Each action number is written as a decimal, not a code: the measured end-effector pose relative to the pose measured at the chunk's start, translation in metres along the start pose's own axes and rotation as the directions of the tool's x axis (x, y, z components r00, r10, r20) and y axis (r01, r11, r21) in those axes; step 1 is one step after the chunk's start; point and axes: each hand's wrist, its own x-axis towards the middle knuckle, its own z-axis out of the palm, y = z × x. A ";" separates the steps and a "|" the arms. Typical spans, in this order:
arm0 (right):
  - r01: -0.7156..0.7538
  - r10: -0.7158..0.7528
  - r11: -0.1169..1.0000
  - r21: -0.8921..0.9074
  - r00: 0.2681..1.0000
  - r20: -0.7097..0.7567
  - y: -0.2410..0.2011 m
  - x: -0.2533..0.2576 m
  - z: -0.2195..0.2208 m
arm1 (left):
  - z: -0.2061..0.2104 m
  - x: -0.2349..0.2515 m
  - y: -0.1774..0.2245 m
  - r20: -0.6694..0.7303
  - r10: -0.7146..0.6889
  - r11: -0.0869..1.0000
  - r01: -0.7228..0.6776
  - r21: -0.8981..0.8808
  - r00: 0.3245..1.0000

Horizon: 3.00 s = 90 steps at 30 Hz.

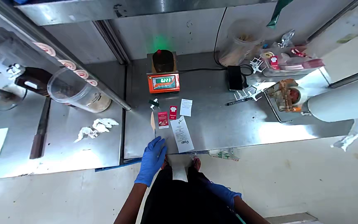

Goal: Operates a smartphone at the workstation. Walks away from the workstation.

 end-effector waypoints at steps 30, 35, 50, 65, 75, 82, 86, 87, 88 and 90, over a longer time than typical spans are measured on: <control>-0.370 0.453 0.859 0.355 0.226 -0.862 0.003 0.115 -0.464 | 0.019 -0.083 0.080 0.157 -0.217 0.965 0.237 -0.116 0.963; -0.248 0.444 0.887 0.390 0.223 -0.868 -0.001 0.113 -0.462 | 0.019 -0.073 0.070 0.119 -0.173 0.974 0.188 -0.127 0.978; 0.274 0.119 0.868 0.415 0.696 -0.708 -0.174 0.052 -0.217 | 0.029 0.108 0.114 0.232 -0.147 0.267 0.265 -0.927 0.961; 0.593 -0.073 0.601 0.536 0.708 -0.702 -0.223 0.044 -0.134 | -0.030 0.065 0.080 0.283 -0.343 0.194 0.363 -0.912 0.896; 0.619 -0.004 0.633 0.464 0.603 -0.798 -0.228 0.032 -0.137 | -0.035 0.067 0.094 0.279 -0.267 0.246 0.345 -0.906 0.922; 0.579 0.018 0.668 0.468 0.616 -0.788 -0.215 0.018 -0.136 | -0.031 0.058 0.104 0.263 -0.233 0.149 0.301 -0.942 0.936; 0.588 -0.069 0.636 0.500 0.689 -0.721 -0.210 0.008 -0.130 | -0.032 0.049 0.106 0.259 -0.245 0.130 0.297 -0.946 0.934; 0.599 -0.088 0.628 0.497 0.689 -0.720 -0.209 0.007 -0.128 | -0.033 0.049 0.109 0.252 -0.265 0.137 0.295 -0.945 0.931; 0.604 -0.102 0.626 0.492 0.690 -0.717 -0.208 0.006 -0.127 | -0.034 0.050 0.113 0.247 -0.279 0.109 0.286 -0.952 0.928; 0.618 -0.129 0.618 0.486 0.690 -0.712 -0.208 0.005 -0.125 | -0.034 0.049 0.117 0.237 -0.282 0.070 0.267 -0.961 0.929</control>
